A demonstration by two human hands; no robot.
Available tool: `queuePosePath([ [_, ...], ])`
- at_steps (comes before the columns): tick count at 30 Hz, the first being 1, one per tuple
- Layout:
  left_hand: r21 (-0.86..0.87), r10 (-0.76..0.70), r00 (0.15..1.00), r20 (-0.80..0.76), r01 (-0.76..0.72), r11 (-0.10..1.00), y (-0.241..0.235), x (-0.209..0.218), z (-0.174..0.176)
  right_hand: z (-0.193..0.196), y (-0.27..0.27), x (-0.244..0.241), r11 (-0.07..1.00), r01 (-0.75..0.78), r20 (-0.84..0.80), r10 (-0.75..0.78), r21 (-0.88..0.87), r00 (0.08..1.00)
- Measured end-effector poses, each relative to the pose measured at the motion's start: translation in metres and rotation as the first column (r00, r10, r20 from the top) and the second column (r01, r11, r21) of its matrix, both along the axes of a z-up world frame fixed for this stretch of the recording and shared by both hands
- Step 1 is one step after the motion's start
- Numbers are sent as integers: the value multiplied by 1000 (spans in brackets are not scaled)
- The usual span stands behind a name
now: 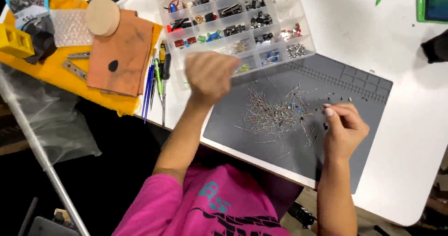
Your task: The person sorts small electronic components, primarily resistors, from a pile on a gray mat. They pick up individual components, briefly inspect them, and place them into compartments of a clear plastic organizer box. The process is repetitive and continues throughout the clip.
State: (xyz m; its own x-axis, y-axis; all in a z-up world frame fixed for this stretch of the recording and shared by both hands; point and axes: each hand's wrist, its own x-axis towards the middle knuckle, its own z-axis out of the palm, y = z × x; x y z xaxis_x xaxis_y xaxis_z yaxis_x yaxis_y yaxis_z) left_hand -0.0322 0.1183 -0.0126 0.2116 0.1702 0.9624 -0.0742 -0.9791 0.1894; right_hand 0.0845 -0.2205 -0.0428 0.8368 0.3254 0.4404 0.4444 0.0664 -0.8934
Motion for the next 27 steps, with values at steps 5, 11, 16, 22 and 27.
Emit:
queuePosePath([
  [5,-152,231,899,-372,-304,940,32,-27,14,25,15,-12,986,129,-177,-146,-103,973],
  [11,-154,174,763,-622,-338,929,25,-23,0,30,13,-14,984,124,-177,-145,-126,974],
  [16,-145,144,880,-453,-232,962,-12,-1,2,39,18,-16,976,119,-160,-149,-185,976],
  [22,-140,-443,626,-641,473,870,-71,12,-31,45,25,-16,976,9,-23,-14,-216,1000],
  [27,-291,-510,418,-751,484,825,-56,5,-23,48,26,-17,956,-48,0,50,-288,999],
])
